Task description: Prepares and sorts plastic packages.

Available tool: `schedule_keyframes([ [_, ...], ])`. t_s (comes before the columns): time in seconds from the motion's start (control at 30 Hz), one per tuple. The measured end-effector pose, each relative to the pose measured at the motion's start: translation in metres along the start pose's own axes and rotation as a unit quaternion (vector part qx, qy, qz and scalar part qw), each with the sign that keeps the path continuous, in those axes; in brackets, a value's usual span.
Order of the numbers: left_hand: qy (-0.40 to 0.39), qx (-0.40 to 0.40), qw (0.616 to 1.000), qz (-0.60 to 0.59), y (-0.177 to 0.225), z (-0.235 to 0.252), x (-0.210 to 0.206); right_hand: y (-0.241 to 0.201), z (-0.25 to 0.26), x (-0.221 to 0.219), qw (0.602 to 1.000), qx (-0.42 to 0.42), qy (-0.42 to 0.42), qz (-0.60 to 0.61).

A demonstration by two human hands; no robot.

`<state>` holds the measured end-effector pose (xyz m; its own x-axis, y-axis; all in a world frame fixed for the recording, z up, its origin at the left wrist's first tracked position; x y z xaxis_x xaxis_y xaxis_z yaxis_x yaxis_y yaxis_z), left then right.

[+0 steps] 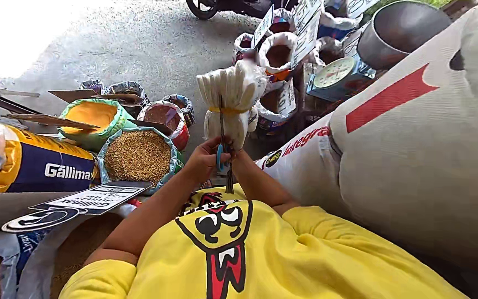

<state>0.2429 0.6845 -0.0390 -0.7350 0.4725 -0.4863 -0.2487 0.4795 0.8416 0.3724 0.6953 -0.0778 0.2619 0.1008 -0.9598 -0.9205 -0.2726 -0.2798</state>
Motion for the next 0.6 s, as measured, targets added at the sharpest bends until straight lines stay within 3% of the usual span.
schedule_keyframes([
  [0.07, -0.007, 0.002, 1.000, 0.014, 0.011, 0.026, 0.013, -0.011, 0.020, -0.021, 0.988, 0.037, 0.147, -0.024],
  [0.13, -0.010, 0.013, 1.000, 0.023, 0.015, 0.050, 0.024, -0.020, 0.043, -0.005, 0.974, 0.063, 0.215, -0.013],
  [0.23, -0.005, 0.063, 0.997, 0.045, 0.023, 0.084, 0.035, -0.037, 0.080, 0.081, 0.982, 0.102, 0.160, 0.005],
  [0.3, -0.024, 0.096, 0.991, 0.087, 0.032, 0.108, 0.047, -0.062, 0.107, 0.097, 0.966, 0.173, 0.193, 0.013],
  [0.37, -0.025, 0.093, 0.985, 0.141, 0.046, 0.131, 0.061, -0.098, 0.135, 0.108, 0.959, 0.226, 0.170, -0.003],
  [0.47, 0.011, 0.054, 0.980, 0.193, 0.075, 0.176, 0.092, -0.172, 0.180, 0.156, 0.947, 0.263, 0.137, -0.126],
  [0.6, 0.036, 0.026, 0.960, 0.275, 0.110, 0.264, 0.142, -0.264, 0.227, 0.191, 0.909, 0.274, 0.179, -0.257],
])
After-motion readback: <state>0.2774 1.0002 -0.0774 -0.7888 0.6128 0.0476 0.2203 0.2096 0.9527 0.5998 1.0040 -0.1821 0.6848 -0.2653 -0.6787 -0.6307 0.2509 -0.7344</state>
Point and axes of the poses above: each hand's wrist, its own z-axis towards the middle knuckle, its own x-axis out of the back of the hand, y = z × x, the point moved 2 cm from there along z, towards the middle knuckle, and after that the axes turned 2 degrees about -z, right-handed, at the moved point
